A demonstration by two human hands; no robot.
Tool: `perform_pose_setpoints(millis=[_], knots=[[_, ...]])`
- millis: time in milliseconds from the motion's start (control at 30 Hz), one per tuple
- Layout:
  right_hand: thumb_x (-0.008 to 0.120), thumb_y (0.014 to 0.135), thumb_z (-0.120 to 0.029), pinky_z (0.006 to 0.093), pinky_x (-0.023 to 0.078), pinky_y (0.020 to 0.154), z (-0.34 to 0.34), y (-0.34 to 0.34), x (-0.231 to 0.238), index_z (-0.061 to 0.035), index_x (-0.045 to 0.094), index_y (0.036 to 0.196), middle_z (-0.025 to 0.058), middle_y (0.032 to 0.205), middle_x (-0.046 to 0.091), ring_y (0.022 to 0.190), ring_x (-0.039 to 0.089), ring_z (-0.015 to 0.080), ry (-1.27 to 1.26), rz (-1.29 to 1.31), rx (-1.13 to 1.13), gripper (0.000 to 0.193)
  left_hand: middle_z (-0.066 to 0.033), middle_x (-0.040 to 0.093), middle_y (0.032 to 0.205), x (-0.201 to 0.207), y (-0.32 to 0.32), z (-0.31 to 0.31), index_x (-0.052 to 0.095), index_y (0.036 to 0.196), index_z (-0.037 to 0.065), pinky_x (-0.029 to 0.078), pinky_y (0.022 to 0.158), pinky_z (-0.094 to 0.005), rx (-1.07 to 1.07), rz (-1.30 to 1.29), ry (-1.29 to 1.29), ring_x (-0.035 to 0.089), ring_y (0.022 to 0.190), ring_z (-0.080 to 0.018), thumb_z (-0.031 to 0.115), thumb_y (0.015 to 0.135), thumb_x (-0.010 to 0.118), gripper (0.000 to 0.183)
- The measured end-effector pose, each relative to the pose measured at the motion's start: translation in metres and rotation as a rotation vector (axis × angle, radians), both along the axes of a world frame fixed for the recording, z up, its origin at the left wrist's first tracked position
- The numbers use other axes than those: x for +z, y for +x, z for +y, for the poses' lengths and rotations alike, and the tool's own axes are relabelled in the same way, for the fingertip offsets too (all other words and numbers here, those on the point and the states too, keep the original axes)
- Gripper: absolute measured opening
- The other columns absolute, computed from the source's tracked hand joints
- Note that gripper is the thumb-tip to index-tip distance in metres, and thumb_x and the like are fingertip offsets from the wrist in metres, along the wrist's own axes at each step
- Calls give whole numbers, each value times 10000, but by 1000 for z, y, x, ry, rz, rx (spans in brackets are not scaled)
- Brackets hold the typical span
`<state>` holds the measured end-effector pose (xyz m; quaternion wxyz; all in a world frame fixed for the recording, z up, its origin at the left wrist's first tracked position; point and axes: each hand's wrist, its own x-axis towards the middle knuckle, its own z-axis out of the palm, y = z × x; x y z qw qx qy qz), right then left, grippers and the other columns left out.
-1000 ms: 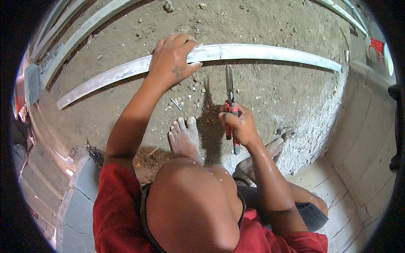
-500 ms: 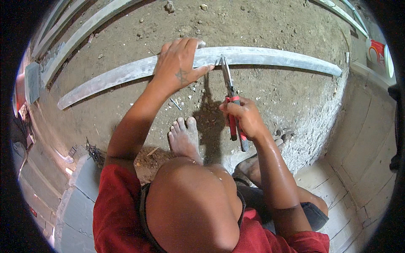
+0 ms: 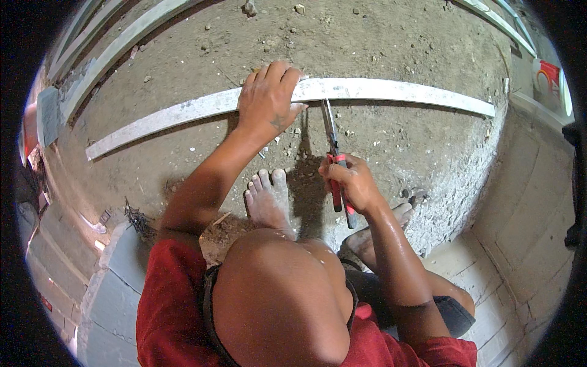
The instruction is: The person sits on the floor and uses pliers to cut a long white metal profile into shorter pieces. They repeatedly score and snap the profile, then separate the cut sections by hand.
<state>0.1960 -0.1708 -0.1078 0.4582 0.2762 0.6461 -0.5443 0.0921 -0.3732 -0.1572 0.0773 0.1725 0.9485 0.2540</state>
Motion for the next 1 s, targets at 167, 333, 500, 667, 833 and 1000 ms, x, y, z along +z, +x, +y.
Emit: perform_pose_setpoints(millis=[167,333,500,667,833,1000], knots=[[619,800,-210,296,460,578,-1,-4,1,25,653,922,81,749,640,627,590,155,56,102,62,267,-100,618,1145,0,-2,-5,644,1145,98,470,899,-438,-9,-51,54,597,1070,-319,322,642,860,591],[627,794,-215,295,454,565,0,-5,3,17,660,893,76,736,639,604,585,155,47,36,16,255,-140,673,1074,3,-19,-10,690,1163,99,503,876,-432,-17,-252,109,651,990,-338,366,673,841,579],[670,782,-249,324,481,655,8,-3,1,15,645,983,104,803,659,709,630,194,62,54,35,333,-141,663,1082,4,-37,-9,675,1167,111,503,876,-431,-48,-332,31,641,1016,-343,355,699,820,547],[743,728,-354,479,501,838,18,6,1,9,600,1068,273,1010,654,922,634,427,449,151,454,518,-119,610,1073,6,-9,-5,611,1113,95,462,893,-444,-75,-26,13,580,1046,-339,194,655,800,505],[761,721,-429,481,493,888,19,26,10,-24,567,1089,223,1077,608,1004,604,427,597,287,779,581,-122,611,1125,8,2,-17,591,1132,86,439,912,-455,-20,20,-20,557,1107,-328,150,651,771,517],[783,708,-435,442,481,871,38,26,17,8,559,1103,204,989,631,960,615,386,425,153,780,634,-124,650,1012,10,5,-19,542,1085,85,444,864,-442,-29,-38,-25,618,1014,-334,98,664,734,464]])
